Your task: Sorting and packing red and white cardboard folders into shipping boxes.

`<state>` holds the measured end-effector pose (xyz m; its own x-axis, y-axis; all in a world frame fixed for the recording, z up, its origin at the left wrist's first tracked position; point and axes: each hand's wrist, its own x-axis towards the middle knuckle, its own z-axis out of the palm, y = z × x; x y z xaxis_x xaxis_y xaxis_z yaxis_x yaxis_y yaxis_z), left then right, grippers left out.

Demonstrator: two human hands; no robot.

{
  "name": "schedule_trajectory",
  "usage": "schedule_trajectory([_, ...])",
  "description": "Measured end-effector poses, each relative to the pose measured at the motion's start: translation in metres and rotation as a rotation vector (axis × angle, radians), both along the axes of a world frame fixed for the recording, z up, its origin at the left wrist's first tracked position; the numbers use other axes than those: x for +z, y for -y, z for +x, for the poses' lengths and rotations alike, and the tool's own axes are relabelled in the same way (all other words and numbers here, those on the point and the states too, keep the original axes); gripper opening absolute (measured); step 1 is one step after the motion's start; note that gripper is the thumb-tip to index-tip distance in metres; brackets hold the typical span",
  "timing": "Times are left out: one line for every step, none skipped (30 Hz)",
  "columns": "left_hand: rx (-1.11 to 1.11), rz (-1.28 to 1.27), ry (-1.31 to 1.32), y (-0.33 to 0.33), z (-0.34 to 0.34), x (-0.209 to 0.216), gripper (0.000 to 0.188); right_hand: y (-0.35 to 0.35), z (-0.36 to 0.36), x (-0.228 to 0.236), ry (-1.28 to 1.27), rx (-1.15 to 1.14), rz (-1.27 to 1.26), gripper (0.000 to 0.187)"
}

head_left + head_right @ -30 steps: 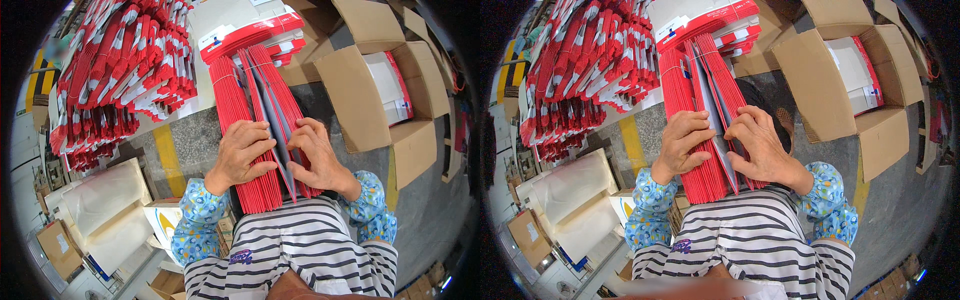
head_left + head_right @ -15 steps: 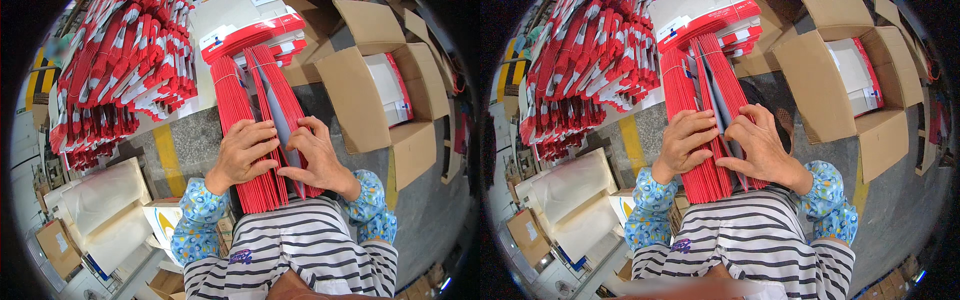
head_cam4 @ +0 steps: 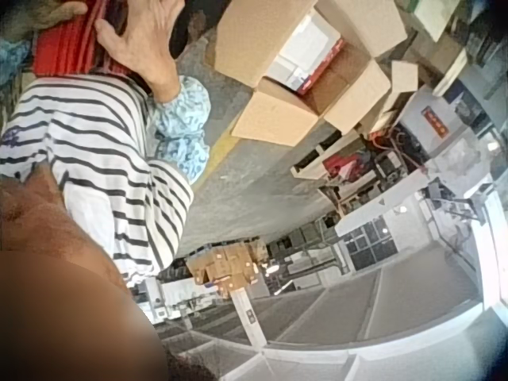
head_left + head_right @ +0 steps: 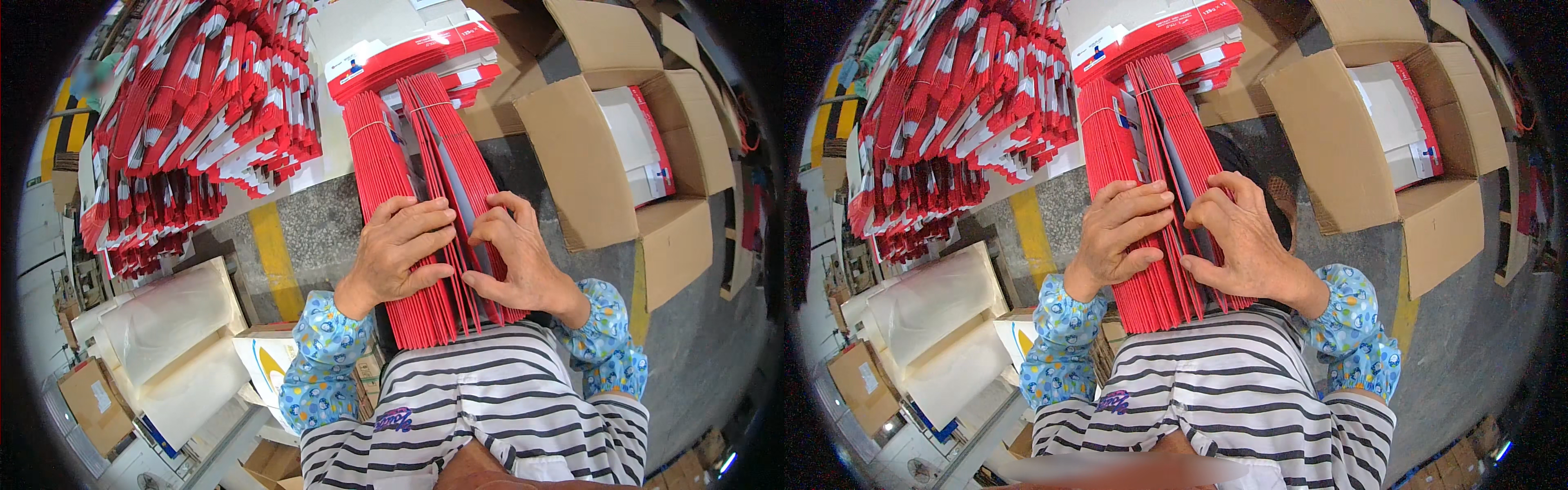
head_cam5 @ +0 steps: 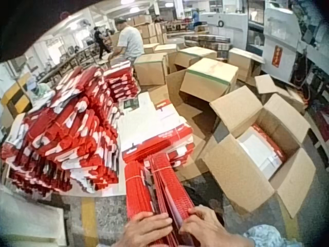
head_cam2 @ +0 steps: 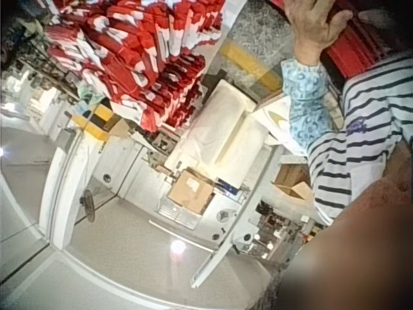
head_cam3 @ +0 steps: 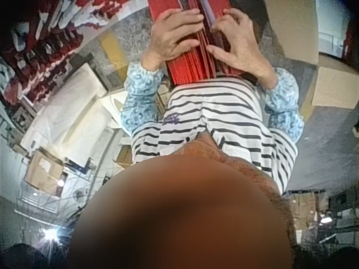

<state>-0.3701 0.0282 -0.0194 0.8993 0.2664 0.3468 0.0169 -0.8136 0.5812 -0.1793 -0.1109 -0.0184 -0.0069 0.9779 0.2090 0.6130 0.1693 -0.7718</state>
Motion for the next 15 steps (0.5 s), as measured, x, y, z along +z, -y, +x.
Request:
schedule_trajectory([-0.004,0.009,-0.002,0.000,0.000,0.000,0.041,0.000,0.000,0.000,0.002,0.001,-0.016,0.039])
schedule_trajectory([-0.003,0.009,-0.001,0.000,-0.001,-0.001,0.041,0.000,0.000,0.000,0.005,0.001,-0.031,0.037])
schedule_trajectory([0.003,0.006,0.000,0.000,-0.002,0.000,0.040,0.001,0.001,-0.001,0.007,0.001,-0.030,0.037])
schedule_trajectory([0.009,0.003,0.001,0.000,-0.003,-0.001,0.039,0.003,0.001,-0.002,-0.018,-0.015,-0.023,0.035])
schedule_trajectory([0.009,0.004,0.003,-0.001,-0.003,-0.001,0.039,0.003,0.002,-0.004,-0.044,-0.031,-0.016,0.035])
schedule_trajectory([0.012,-0.012,0.004,-0.001,-0.004,-0.003,0.039,0.004,0.002,-0.006,-0.044,-0.029,-0.016,0.035])
schedule_trajectory([0.015,-0.027,0.006,-0.001,-0.005,-0.004,0.038,0.003,0.002,-0.007,-0.073,-0.037,0.028,0.033])
schedule_trajectory([0.017,-0.026,0.005,-0.001,-0.006,-0.005,0.038,0.003,0.003,-0.008,-0.101,-0.045,0.072,0.031])
schedule_trajectory([0.018,-0.028,0.009,-0.001,-0.007,-0.006,0.037,0.003,0.004,-0.008,-0.101,-0.044,0.073,0.031])
schedule_trajectory([0.018,-0.029,0.013,-0.001,-0.007,-0.006,0.037,0.004,0.006,-0.008,-0.035,0.014,0.053,0.029])
schedule_trajectory([0.020,-0.028,0.013,-0.001,-0.007,-0.005,0.037,0.004,0.007,-0.006,0.031,0.071,0.034,0.026])
schedule_trajectory([0.018,-0.017,0.018,0.000,-0.006,-0.003,0.037,0.003,0.006,-0.004,0.033,0.070,0.034,0.026])
schedule_trajectory([0.017,-0.007,0.022,0.000,-0.004,-0.002,0.038,0.002,0.005,0.000,0.027,0.049,0.019,0.024])
schedule_trajectory([0.017,-0.006,0.023,0.000,-0.004,-0.002,0.038,0.001,0.003,0.002,0.022,0.029,0.005,0.022])
schedule_trajectory([0.015,-0.011,0.018,0.000,-0.003,-0.002,0.040,0.000,0.002,0.003,0.022,0.028,0.005,0.022])
